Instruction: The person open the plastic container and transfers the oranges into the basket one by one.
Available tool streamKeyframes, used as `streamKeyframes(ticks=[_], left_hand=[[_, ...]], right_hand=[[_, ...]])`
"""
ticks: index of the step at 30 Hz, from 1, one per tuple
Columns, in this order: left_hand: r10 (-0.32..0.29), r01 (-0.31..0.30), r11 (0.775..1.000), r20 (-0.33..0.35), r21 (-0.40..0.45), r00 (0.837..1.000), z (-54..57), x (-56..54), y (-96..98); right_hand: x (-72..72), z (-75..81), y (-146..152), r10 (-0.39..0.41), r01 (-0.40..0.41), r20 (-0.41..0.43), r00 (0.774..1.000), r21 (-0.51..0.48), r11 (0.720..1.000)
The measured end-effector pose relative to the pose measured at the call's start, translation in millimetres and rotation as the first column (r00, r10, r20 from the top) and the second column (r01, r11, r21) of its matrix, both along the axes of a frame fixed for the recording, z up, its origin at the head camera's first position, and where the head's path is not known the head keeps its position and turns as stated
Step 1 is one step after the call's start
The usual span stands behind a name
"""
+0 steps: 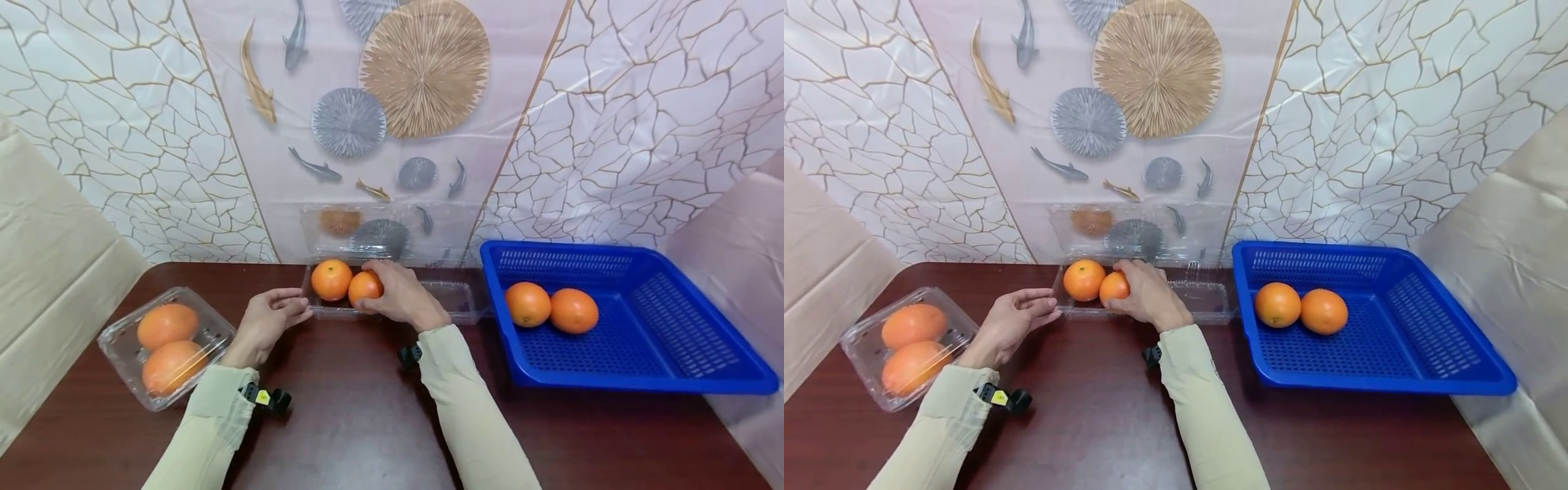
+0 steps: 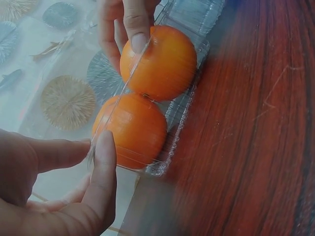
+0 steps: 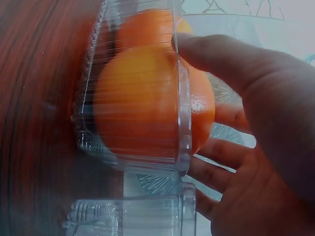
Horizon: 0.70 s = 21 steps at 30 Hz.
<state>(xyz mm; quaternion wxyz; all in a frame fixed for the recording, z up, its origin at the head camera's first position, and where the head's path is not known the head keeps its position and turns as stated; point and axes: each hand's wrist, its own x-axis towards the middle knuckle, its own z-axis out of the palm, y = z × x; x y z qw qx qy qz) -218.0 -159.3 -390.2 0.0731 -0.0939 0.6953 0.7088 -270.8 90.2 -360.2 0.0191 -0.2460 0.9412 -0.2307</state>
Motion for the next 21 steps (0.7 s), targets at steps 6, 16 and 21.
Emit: streamKeyframes(ticks=[6,16,21], left_hand=[[0.004,-0.004,1.0,-0.007,0.002,1.0,-1.7,-0.5,1.1],[-0.002,0.002,1.0,-0.005,-0.001,1.0,1.5,0.7,4.6],[-0.001,0.001,1.0,-0.003,0.019,1.0,2.2,0.3,4.3]], right_hand=[[-0.4,-2.9,0.3,-0.005,0.006,-0.058,0.998,0.014,1.0],[-2.2,-5.1,3.2,0.012,-0.01,-0.069,0.998,0.029,1.0],[-3.4,-5.3,3.6,0.028,-0.026,-0.07,0.997,0.017,1.0]])
